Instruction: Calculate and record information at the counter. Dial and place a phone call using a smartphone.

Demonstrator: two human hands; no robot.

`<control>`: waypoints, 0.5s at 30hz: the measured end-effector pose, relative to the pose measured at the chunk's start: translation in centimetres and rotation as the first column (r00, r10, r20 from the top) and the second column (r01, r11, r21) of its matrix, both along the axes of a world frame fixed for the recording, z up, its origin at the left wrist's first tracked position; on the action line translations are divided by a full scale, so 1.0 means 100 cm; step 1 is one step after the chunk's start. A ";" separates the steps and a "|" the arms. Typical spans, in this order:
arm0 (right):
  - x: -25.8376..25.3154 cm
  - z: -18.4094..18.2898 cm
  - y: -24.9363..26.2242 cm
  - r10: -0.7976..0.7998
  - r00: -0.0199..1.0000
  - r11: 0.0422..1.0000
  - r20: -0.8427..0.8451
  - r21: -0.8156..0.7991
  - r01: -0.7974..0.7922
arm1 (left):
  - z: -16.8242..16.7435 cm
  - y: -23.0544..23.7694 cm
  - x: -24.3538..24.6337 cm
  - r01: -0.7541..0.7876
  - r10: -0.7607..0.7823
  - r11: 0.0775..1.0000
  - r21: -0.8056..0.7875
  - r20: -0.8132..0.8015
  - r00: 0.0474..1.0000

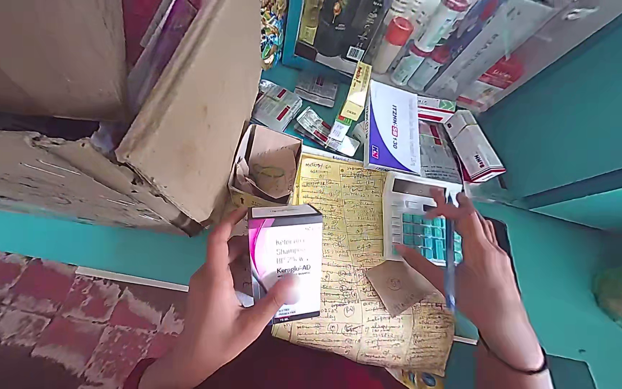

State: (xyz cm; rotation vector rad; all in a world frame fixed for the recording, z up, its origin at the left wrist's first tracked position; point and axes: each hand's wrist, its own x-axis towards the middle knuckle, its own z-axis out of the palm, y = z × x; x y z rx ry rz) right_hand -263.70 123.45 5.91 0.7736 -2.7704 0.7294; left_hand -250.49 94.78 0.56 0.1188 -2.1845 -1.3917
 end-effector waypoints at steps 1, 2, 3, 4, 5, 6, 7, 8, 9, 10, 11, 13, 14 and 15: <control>0.009 0.004 0.004 0.068 0.997 0.998 -0.047 0.010 -0.067 | 0.000 0.001 0.002 -0.003 0.004 1.000 0.019 -0.046 0.999; 0.017 0.006 0.007 0.152 0.986 0.988 -0.073 0.029 -0.150 | 0.000 0.001 0.005 0.005 -0.002 1.000 0.030 -0.096 0.995; 0.024 0.006 0.009 0.235 0.970 0.971 -0.068 0.062 -0.231 | 0.000 0.000 0.008 0.038 -0.032 0.999 0.036 -0.152 0.988; 0.030 0.004 0.009 0.295 0.954 0.951 -0.060 0.113 -0.287 | 0.001 -0.002 0.010 0.109 -0.096 0.993 0.048 -0.211 0.973; 0.034 0.000 0.007 0.321 0.944 0.938 -0.075 0.166 -0.306 | 0.000 -0.004 0.011 0.209 -0.183 0.975 0.072 -0.270 0.945; 0.038 -0.005 0.005 0.327 0.939 0.930 -0.110 0.216 -0.298 | -0.004 -0.006 0.010 0.347 -0.289 0.930 0.117 -0.348 0.892; 0.041 -0.009 0.002 0.323 0.935 0.925 -0.143 0.257 -0.280 | -0.009 -0.006 0.006 0.516 -0.405 0.841 0.162 -0.443 0.800; 0.044 -0.011 -0.001 0.321 0.932 0.920 -0.166 0.290 -0.265 | -0.015 -0.005 0.001 0.689 -0.502 0.693 0.213 -0.543 0.673; 0.046 -0.012 -0.003 0.327 0.928 0.914 -0.181 0.310 -0.261 | -0.019 -0.001 -0.004 0.815 -0.543 0.511 0.275 -0.631 0.554; 0.047 -0.012 -0.005 0.335 0.924 0.907 -0.186 0.328 -0.263 | -0.017 0.004 -0.004 0.878 -0.556 0.321 0.354 -0.681 0.477; 0.047 -0.012 -0.006 0.343 0.920 0.901 -0.189 0.343 -0.266 | -0.012 0.006 -0.003 0.890 -0.584 0.164 0.425 -0.685 0.435; 0.046 -0.011 -0.006 0.363 0.914 0.889 -0.181 0.361 -0.282 | -0.006 0.005 -0.002 0.884 -0.637 0.019 0.467 -0.675 0.371; 0.045 -0.011 -0.005 0.373 0.910 0.885 -0.182 0.365 -0.290 | -0.004 0.003 -0.004 0.887 -0.676 0.000 0.462 -0.653 0.341; 0.044 -0.010 -0.005 0.384 0.905 0.881 -0.186 0.366 -0.298 | -0.005 -0.001 -0.007 0.892 -0.723 -0.033 0.451 -0.627 0.290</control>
